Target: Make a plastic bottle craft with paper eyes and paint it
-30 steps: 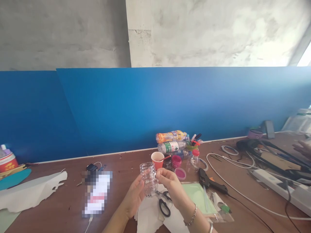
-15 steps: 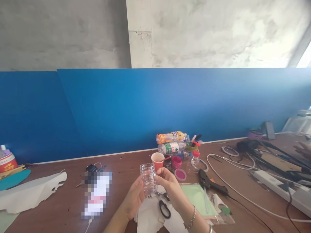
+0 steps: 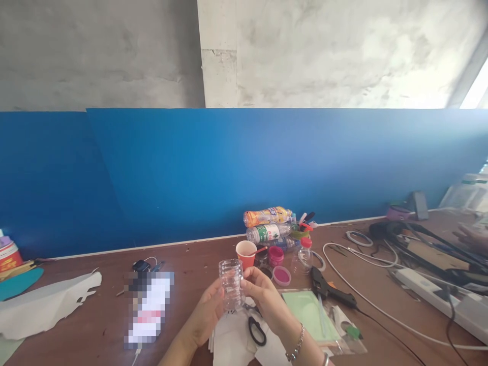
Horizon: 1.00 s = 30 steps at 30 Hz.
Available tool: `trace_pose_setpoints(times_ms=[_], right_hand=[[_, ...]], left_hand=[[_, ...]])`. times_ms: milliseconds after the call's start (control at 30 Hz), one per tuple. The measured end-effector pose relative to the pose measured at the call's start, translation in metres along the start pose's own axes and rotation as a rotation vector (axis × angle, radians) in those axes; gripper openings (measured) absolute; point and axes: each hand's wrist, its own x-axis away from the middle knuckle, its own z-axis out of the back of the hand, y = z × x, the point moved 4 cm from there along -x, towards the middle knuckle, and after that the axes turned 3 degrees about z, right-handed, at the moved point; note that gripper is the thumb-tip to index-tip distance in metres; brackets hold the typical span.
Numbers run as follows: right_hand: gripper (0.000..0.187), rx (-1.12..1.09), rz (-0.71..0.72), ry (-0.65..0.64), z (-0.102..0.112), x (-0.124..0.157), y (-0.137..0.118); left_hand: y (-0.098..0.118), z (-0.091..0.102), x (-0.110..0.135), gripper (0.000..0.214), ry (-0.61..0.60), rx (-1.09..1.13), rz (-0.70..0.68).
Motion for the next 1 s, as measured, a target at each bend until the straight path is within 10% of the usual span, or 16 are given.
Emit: trace_pose_setpoints(times_ms=[1000], right_hand=[[0.029,0.119,0.064,0.123,0.007,0.000,0.013]], left_hand=[[-0.008,0.000,-0.004,0.062,0.196,-0.228,-0.064]])
